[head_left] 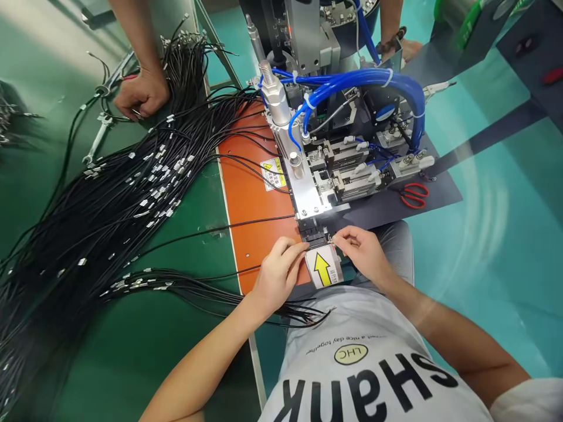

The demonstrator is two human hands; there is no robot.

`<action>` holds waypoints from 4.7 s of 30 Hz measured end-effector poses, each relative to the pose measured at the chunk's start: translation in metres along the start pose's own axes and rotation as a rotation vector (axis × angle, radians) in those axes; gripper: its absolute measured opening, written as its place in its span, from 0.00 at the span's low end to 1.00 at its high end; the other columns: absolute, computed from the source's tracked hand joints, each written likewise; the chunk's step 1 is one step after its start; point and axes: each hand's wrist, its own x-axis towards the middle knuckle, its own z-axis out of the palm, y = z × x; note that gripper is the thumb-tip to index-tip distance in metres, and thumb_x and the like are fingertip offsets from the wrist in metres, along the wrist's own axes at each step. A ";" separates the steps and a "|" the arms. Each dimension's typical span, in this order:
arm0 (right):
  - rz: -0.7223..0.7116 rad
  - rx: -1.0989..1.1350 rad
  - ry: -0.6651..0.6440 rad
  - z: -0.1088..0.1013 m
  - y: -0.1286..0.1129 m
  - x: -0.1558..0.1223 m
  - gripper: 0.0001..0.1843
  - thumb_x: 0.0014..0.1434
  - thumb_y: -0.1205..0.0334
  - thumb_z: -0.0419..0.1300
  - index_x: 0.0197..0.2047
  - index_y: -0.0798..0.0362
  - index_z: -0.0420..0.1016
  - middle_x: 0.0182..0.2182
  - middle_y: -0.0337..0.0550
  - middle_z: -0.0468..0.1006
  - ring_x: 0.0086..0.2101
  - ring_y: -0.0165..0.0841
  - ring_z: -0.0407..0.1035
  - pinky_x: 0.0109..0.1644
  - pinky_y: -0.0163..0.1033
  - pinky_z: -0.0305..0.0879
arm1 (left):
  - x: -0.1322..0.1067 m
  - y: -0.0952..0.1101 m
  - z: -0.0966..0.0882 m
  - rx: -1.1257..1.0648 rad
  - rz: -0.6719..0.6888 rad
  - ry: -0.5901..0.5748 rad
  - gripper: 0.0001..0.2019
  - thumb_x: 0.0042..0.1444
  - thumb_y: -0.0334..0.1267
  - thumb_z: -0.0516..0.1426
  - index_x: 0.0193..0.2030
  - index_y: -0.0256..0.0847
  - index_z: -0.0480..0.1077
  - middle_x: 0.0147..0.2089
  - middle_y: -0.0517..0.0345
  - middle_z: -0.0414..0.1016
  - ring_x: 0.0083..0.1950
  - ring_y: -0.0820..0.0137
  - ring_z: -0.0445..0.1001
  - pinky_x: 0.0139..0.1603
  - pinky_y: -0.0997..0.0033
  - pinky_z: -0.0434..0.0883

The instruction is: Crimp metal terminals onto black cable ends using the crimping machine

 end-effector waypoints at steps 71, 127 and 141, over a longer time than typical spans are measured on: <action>0.018 0.116 -0.005 0.010 0.012 0.038 0.14 0.56 0.49 0.66 0.32 0.52 0.74 0.27 0.39 0.76 0.28 0.31 0.67 0.33 0.38 0.64 | 0.016 -0.027 0.006 0.109 0.023 -0.002 0.16 0.66 0.30 0.50 0.55 0.43 0.72 0.41 0.53 0.67 0.42 0.70 0.71 0.41 0.71 0.71; -0.096 -0.425 0.027 0.005 -0.014 0.039 0.03 0.58 0.66 0.59 0.32 0.52 0.73 0.26 0.40 0.76 0.27 0.31 0.70 0.31 0.37 0.64 | 0.020 -0.032 0.012 0.316 0.143 -0.026 0.18 0.64 0.26 0.49 0.56 0.39 0.72 0.41 0.49 0.69 0.42 0.68 0.70 0.39 0.71 0.69; -0.055 -0.182 0.089 0.013 0.006 0.016 0.10 0.60 0.53 0.63 0.35 0.51 0.78 0.29 0.42 0.78 0.28 0.33 0.70 0.35 0.40 0.67 | 0.020 -0.030 0.011 0.266 0.109 -0.033 0.18 0.65 0.27 0.48 0.57 0.42 0.71 0.41 0.51 0.70 0.43 0.69 0.72 0.40 0.70 0.71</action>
